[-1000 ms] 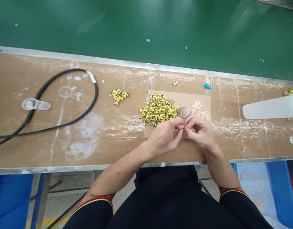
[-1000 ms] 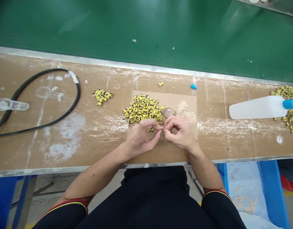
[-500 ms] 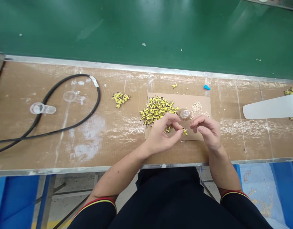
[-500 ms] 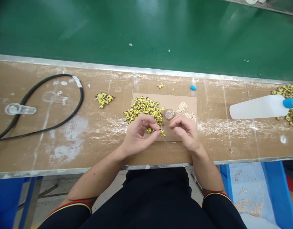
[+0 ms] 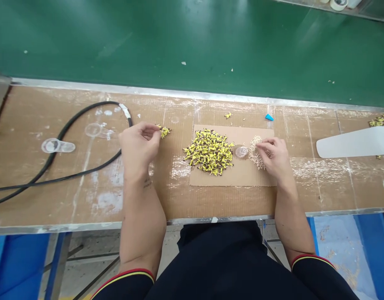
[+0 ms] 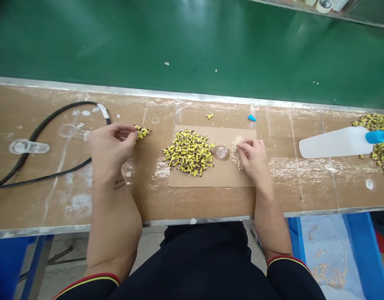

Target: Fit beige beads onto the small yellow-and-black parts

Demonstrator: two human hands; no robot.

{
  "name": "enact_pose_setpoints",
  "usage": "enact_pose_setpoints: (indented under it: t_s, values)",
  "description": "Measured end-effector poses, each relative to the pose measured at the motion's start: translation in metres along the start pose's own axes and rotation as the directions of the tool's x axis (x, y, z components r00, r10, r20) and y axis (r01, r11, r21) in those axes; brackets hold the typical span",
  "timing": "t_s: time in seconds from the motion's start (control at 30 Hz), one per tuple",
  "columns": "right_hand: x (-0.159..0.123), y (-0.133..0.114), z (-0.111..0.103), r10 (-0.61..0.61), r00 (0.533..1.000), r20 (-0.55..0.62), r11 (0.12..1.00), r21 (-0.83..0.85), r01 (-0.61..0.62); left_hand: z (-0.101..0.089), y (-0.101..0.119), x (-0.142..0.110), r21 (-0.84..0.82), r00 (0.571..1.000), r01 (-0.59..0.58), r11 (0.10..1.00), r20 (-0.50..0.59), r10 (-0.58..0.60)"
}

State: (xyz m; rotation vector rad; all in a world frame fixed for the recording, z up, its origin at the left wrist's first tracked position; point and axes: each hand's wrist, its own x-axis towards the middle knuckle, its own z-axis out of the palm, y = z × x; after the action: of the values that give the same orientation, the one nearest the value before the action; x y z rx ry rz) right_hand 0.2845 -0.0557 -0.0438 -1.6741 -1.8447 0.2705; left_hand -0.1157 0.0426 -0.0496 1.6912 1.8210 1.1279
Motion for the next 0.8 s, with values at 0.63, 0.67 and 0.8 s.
enact_pose_setpoints:
  t_s: [0.63,0.67,0.8]
  values:
    - [0.000,-0.008,0.003,-0.015,0.996,0.089,0.977,-0.210,0.034,0.001,0.063,-0.024,0.075,0.719,-0.400,0.913,0.644,0.262]
    - [0.000,-0.007,0.002,-0.016,0.997,0.071,0.983,-0.182,0.029,0.001,0.062,-0.023,0.084,0.712,-0.400,0.913,0.655,0.252]
    - [0.000,-0.004,-0.001,0.026,0.999,-0.041,0.999,-0.022,-0.027,-0.002,0.056,-0.022,0.117,0.684,-0.407,0.906,0.697,0.217]
